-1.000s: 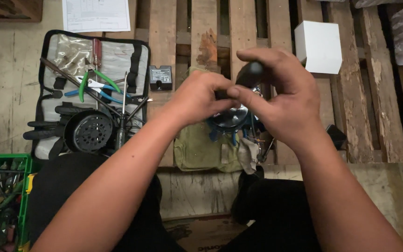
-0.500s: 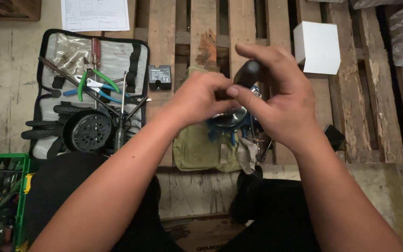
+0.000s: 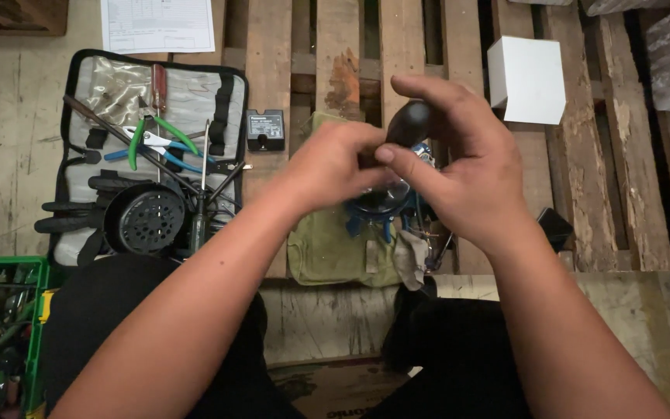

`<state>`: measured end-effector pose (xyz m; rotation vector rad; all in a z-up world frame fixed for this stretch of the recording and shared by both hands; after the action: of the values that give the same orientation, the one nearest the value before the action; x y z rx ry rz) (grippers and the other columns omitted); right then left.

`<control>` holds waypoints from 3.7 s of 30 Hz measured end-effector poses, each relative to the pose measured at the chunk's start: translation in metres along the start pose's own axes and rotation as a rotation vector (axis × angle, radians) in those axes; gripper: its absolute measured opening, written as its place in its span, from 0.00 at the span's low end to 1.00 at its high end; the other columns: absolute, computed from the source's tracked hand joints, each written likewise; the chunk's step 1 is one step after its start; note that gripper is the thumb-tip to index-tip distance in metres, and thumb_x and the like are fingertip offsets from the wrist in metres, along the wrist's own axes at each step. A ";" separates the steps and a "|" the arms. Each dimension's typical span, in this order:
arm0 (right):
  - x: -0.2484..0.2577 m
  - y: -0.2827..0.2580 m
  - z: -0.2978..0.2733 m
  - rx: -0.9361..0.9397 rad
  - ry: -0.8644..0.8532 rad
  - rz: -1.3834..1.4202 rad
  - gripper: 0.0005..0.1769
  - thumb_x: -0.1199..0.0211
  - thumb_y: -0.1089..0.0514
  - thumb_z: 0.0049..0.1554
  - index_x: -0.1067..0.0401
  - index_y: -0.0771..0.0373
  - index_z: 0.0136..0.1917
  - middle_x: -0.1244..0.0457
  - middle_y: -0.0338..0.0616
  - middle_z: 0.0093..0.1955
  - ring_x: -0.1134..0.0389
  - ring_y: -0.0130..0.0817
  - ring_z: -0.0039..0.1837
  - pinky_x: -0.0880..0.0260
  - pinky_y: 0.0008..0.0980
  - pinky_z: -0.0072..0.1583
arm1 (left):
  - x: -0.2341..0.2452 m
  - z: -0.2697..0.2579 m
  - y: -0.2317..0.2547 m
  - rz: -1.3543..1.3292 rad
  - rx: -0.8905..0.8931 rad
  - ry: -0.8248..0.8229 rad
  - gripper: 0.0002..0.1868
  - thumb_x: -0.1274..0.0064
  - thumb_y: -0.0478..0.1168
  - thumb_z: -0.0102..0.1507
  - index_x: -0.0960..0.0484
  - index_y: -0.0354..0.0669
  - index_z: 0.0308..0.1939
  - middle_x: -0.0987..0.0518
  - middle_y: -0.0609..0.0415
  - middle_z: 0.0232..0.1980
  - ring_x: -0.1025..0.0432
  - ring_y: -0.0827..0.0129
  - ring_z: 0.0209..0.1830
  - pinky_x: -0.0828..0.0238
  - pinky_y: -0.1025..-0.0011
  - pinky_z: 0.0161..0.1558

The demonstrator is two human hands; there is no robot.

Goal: A person uses tools to disassemble and secure components of a small electric pump motor on a wooden pallet.

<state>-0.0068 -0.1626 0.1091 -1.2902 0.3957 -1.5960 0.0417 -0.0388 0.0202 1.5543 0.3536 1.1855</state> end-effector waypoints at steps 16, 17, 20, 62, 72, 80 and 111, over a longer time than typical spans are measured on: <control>-0.005 -0.004 -0.001 0.002 -0.087 0.009 0.27 0.44 0.64 0.68 0.44 0.59 0.78 0.41 0.53 0.75 0.34 0.42 0.72 0.29 0.38 0.74 | -0.003 0.002 -0.007 0.101 0.048 -0.065 0.14 0.37 0.43 0.61 0.20 0.46 0.48 0.16 0.51 0.41 0.24 0.58 0.38 0.33 0.62 0.36; -0.004 -0.005 0.000 0.000 -0.080 -0.012 0.25 0.44 0.63 0.68 0.43 0.59 0.77 0.42 0.52 0.74 0.34 0.42 0.70 0.29 0.36 0.72 | -0.001 0.003 -0.010 0.081 0.029 -0.014 0.09 0.34 0.42 0.59 0.18 0.47 0.38 0.16 0.55 0.35 0.24 0.64 0.34 0.33 0.66 0.34; -0.005 -0.005 0.000 0.015 -0.083 -0.026 0.25 0.43 0.62 0.68 0.43 0.59 0.76 0.44 0.52 0.73 0.34 0.42 0.69 0.29 0.36 0.71 | -0.002 0.004 -0.016 0.107 0.018 0.004 0.10 0.33 0.42 0.60 0.18 0.47 0.27 0.18 0.58 0.26 0.25 0.67 0.27 0.36 0.67 0.30; -0.056 -0.015 0.025 -0.050 0.233 -0.141 0.04 0.49 0.64 0.65 0.42 0.61 0.53 0.43 0.44 0.46 0.40 0.38 0.47 0.36 0.35 0.48 | -0.030 -0.007 -0.031 0.297 0.065 -0.188 0.60 0.18 0.54 0.39 0.33 0.44 0.71 0.31 0.44 0.69 0.38 0.45 0.66 0.28 0.48 0.52; -0.045 0.015 0.031 -0.012 -0.226 0.142 0.17 0.46 0.44 0.64 0.36 0.56 0.41 0.48 0.32 0.34 0.46 0.25 0.37 0.43 0.28 0.42 | -0.025 -0.009 -0.032 0.137 0.060 -0.170 0.55 0.17 0.47 0.40 0.30 0.41 0.67 0.27 0.44 0.67 0.33 0.48 0.65 0.30 0.54 0.60; -0.054 0.005 0.021 -0.101 0.261 -0.094 0.16 0.45 0.44 0.68 0.40 0.58 0.48 0.44 0.37 0.41 0.41 0.31 0.42 0.40 0.32 0.45 | -0.023 -0.010 -0.028 0.212 0.024 -0.105 0.56 0.21 0.51 0.42 0.35 0.43 0.70 0.32 0.42 0.67 0.34 0.45 0.62 0.27 0.47 0.51; 0.073 0.082 -0.011 -1.029 0.170 -0.293 0.06 0.49 0.55 0.70 0.34 0.48 0.60 0.38 0.41 0.53 0.37 0.33 0.47 0.35 0.33 0.45 | -0.040 -0.017 -0.037 0.423 0.140 -0.237 0.70 0.29 0.69 0.52 0.60 0.47 0.81 0.51 0.38 0.81 0.55 0.42 0.80 0.53 0.37 0.69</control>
<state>0.0289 -0.2641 0.0827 -2.0319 1.2989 -1.8098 0.0223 -0.0457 -0.0330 1.9318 -0.0563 1.2952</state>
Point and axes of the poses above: each hand's wrist, its own z-axis towards the middle knuckle, its own x-axis out of the back of the hand, y = z × x, the point moved 6 cm from there along z, towards the middle knuckle
